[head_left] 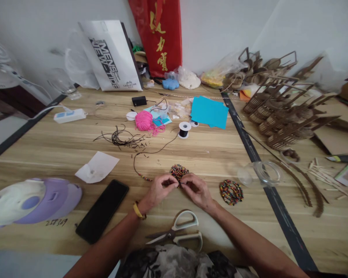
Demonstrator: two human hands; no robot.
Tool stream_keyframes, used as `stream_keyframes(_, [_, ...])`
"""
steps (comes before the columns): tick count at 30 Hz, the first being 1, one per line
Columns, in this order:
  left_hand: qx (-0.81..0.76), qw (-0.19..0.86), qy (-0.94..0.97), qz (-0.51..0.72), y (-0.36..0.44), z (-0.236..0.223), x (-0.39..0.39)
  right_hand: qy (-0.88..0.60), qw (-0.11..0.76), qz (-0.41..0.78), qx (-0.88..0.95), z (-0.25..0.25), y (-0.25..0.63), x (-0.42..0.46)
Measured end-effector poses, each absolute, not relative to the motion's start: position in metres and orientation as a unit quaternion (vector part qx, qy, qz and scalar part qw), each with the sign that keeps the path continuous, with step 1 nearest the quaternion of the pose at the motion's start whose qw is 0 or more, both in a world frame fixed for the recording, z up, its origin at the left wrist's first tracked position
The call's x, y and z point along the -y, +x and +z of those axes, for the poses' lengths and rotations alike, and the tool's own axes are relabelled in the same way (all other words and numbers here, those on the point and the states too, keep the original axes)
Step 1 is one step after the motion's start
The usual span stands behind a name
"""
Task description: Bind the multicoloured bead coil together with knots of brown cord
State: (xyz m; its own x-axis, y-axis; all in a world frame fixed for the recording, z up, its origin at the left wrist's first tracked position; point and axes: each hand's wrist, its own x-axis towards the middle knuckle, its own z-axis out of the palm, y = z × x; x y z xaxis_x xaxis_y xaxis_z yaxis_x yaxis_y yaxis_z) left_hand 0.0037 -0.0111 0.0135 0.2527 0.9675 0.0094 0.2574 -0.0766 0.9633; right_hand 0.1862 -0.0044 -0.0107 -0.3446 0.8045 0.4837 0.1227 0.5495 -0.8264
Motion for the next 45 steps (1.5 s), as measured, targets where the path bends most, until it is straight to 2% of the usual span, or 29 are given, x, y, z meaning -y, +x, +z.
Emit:
stream_keyframes(33, [-0.475, 0.479, 0.635, 0.376, 0.0042, 0.0051, 0.0112, -0.317, 0.466, 0.361, 0.743, -0.0147, 0.1862, 0.0049])
stream_keyframes(45, [-0.467, 0.449, 0.661, 0.379, 0.0027, 0.0039, 0.0109, -0.298, 0.463, 0.36, 0.753, -0.0141, 0.1873, 0.0044])
